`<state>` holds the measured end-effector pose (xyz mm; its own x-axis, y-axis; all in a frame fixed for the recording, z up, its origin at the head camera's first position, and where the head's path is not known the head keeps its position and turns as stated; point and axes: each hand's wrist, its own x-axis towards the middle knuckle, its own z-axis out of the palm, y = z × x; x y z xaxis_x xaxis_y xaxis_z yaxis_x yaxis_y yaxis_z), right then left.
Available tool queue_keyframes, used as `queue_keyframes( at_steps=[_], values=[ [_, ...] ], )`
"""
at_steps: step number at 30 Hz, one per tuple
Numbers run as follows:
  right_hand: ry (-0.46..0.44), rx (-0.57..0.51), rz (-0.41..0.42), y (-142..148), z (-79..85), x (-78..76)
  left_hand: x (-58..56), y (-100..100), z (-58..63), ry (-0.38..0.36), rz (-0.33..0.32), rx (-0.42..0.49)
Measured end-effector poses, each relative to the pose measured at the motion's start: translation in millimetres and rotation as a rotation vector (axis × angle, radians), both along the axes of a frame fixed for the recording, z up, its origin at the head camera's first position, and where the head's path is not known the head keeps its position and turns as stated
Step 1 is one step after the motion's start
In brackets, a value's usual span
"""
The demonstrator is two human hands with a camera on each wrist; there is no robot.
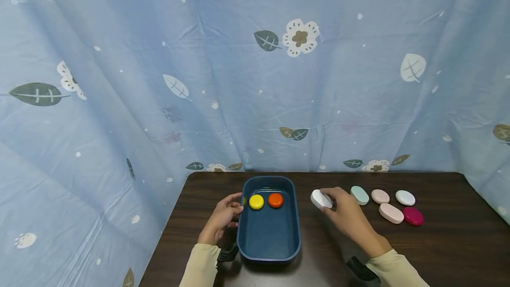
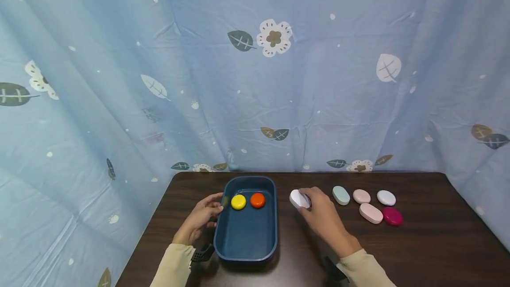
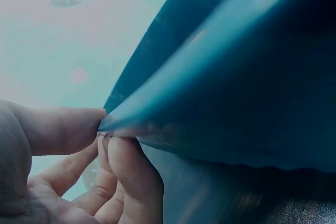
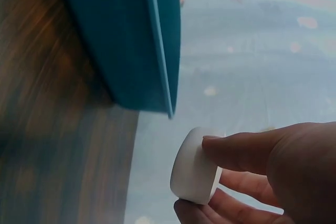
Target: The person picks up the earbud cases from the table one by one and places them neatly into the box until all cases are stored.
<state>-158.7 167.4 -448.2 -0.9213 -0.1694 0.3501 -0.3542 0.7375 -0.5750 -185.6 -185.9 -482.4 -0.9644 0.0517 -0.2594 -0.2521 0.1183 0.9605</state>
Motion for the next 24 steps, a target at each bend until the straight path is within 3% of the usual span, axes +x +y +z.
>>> queue_keyframes(
  at_steps=[11,24],
  values=[
    [-0.06,-0.049,0.05,-38.8,4.4,-5.1,-1.3,-3.7,-0.9,-0.005,0.038,0.0],
    [-0.148,-0.081,0.123,-78.6,13.5,-15.7,-3.1,1.0,-3.8,-0.005,0.026,-0.01]
  ],
)
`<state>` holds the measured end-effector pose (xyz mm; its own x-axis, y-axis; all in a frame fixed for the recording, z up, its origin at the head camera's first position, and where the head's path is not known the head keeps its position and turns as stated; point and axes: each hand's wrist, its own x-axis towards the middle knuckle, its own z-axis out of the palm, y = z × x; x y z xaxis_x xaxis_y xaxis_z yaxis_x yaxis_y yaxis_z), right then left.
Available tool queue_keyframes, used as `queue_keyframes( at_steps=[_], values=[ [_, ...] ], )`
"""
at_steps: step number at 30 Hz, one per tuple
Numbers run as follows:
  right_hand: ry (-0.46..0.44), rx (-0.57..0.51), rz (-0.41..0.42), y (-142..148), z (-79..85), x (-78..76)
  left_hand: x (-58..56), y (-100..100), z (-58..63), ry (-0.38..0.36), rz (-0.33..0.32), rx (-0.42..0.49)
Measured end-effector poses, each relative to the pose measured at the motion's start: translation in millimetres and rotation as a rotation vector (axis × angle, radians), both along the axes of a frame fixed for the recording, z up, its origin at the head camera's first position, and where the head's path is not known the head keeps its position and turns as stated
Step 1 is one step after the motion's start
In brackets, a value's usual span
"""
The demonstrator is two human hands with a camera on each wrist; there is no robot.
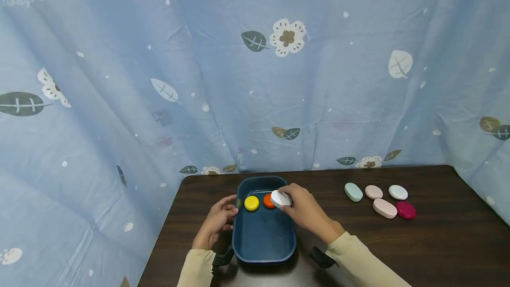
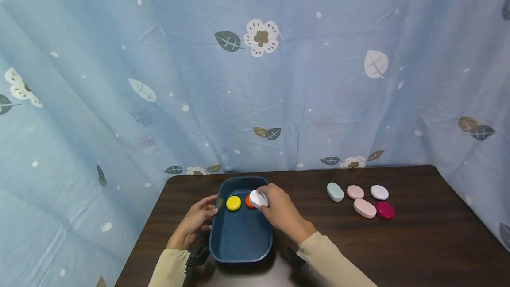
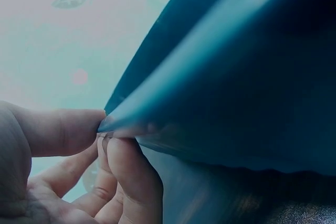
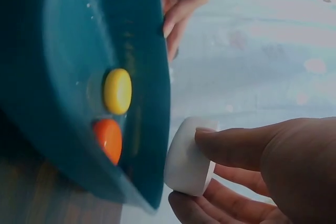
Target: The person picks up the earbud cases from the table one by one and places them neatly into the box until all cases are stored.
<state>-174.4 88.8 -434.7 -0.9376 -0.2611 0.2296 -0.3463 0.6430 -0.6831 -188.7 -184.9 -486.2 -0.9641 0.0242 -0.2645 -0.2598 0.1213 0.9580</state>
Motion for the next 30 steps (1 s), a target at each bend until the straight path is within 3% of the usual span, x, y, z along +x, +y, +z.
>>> queue_keyframes(
  at_steps=[13,23,30],
  values=[
    [-0.027,0.09,0.212,-36.0,3.1,-15.3,2.8,0.1,3.0,-0.01,0.001,0.0],
    [-0.127,0.23,0.254,-54.6,1.8,-22.1,0.2,1.7,3.7,-0.016,0.005,0.014],
    [-0.126,0.291,0.276,-61.3,-6.9,-26.5,-1.0,1.3,3.0,-0.025,0.007,0.005]
  ],
)
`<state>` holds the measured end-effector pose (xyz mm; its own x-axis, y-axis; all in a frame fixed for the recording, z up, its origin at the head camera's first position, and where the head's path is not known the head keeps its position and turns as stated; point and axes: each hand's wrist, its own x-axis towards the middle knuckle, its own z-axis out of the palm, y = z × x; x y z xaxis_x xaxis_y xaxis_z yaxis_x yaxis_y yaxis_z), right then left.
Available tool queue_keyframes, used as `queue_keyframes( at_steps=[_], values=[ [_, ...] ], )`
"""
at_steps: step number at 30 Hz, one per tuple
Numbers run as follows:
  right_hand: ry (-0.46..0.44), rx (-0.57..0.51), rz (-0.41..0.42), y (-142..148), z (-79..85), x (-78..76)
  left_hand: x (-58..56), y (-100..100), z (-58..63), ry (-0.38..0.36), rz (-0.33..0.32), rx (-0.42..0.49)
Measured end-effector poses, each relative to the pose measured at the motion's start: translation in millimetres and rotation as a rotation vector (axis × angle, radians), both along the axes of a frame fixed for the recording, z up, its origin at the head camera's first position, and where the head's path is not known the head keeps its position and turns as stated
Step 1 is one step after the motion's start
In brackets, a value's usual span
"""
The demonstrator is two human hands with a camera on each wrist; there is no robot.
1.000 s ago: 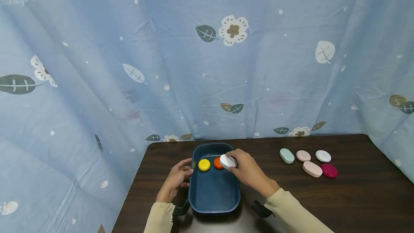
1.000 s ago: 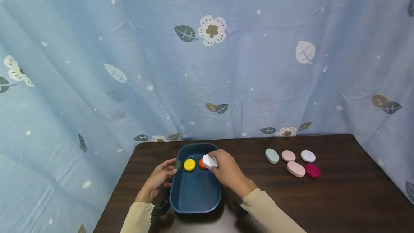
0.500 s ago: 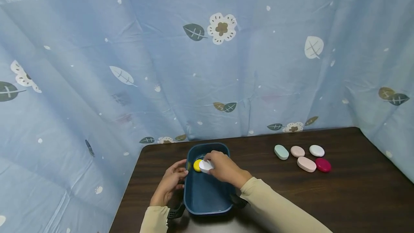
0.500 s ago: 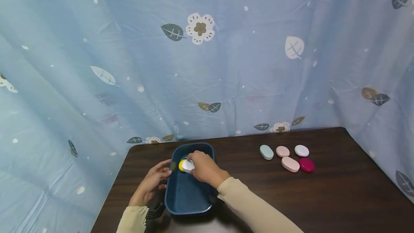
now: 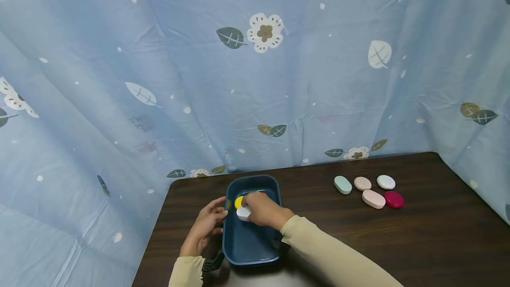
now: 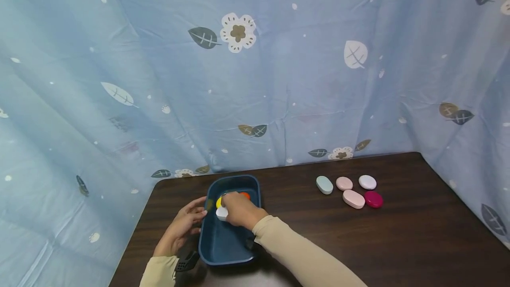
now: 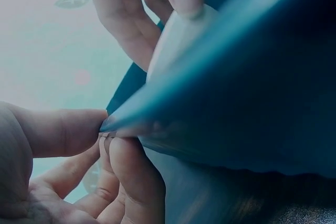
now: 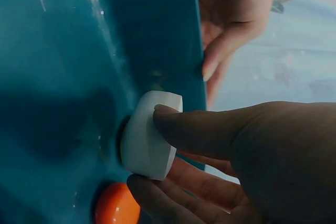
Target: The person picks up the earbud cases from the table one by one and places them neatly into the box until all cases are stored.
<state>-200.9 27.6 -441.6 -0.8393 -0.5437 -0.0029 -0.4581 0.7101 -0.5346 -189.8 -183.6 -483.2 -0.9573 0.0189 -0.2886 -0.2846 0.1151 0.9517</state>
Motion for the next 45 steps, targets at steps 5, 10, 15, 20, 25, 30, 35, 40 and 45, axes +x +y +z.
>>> queue_keyframes(
  at_steps=[5,10,15,20,25,30,35,40,45],
  values=[
    [-0.034,0.002,-0.018,-3.2,-4.6,-2.7,-0.5,-0.6,-0.3,0.004,0.004,-0.009],
    [-0.054,-0.001,-0.032,-4.4,-6.4,-4.3,-1.0,0.4,-0.8,0.007,-0.004,-0.005],
    [-0.069,-0.009,-0.029,-1.6,-7.6,-4.4,-0.1,1.7,-0.6,0.009,0.0,-0.009],
    [-0.046,-0.107,-0.054,15.7,-5.2,-2.5,0.7,1.5,-0.8,0.014,0.002,-0.011],
    [0.049,-0.279,-0.122,50.6,0.6,-2.5,-1.6,1.8,-1.9,0.006,0.005,-0.011],
    [0.148,-0.343,-0.257,94.1,-1.0,-4.6,-2.1,0.4,-2.1,0.003,0.002,-0.027],
    [0.199,-0.341,-0.351,142.7,-9.2,-5.1,-1.4,-1.3,0.3,-0.002,-0.005,-0.037],
    [0.235,-0.296,-0.437,182.9,-18.3,-4.0,-0.9,-2.3,1.3,-0.017,-0.011,-0.042],
    [0.263,-0.24,-0.499,212.6,-27.8,-5.4,-2.0,-1.3,1.8,-0.013,-0.02,-0.047]
  ],
)
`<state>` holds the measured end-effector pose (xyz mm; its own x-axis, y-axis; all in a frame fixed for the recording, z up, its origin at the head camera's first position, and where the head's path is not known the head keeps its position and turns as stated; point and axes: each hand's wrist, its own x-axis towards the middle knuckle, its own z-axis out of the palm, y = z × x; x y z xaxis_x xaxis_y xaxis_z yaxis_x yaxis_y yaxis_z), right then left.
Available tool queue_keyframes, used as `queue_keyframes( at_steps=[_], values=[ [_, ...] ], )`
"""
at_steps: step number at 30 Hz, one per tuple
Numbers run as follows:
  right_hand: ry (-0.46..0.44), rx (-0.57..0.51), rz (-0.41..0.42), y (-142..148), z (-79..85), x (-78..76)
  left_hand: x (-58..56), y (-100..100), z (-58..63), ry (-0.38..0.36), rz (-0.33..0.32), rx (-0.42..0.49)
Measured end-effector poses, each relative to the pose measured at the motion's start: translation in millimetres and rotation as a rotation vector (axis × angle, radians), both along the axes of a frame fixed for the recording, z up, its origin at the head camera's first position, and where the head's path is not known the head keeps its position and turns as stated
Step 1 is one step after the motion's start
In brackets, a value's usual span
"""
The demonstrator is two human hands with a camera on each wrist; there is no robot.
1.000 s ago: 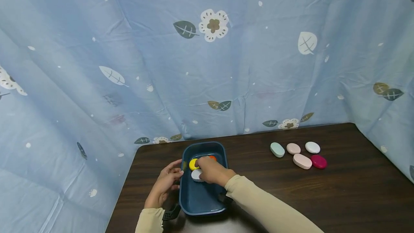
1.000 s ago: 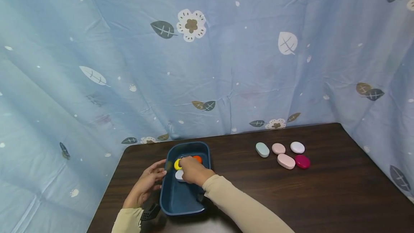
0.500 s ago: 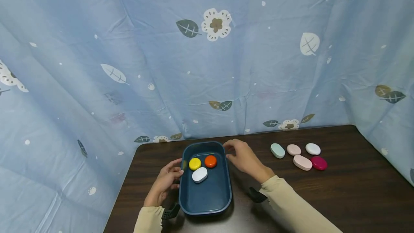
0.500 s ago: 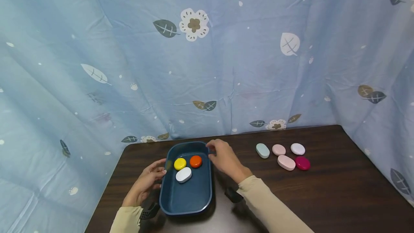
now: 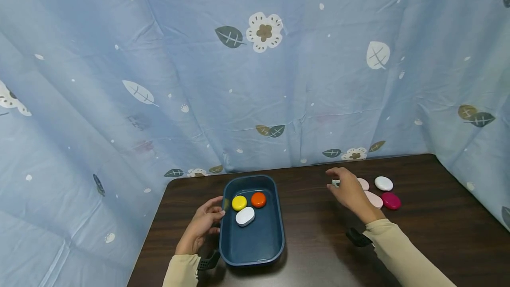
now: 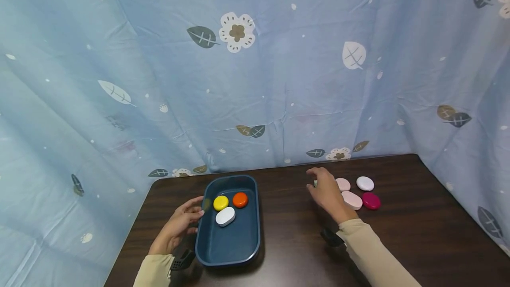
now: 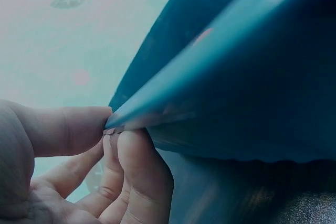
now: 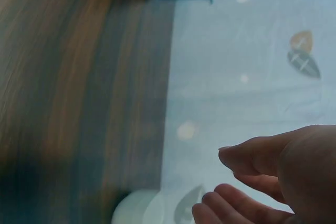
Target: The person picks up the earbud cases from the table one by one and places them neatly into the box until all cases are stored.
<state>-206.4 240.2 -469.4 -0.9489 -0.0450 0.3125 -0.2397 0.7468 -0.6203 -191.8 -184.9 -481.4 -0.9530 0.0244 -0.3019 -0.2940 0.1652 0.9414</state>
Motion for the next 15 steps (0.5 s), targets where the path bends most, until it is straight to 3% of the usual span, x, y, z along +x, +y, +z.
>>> queue_keyframes(
  at_steps=[8,15],
  values=[
    [-0.036,0.081,-0.08,22.3,-14.6,-6.6,-0.7,0.7,1.0,0.01,0.001,0.006],
    [-0.068,0.157,-0.089,27.8,-24.0,-11.1,-0.7,1.1,-0.9,0.009,0.016,0.004]
  ],
)
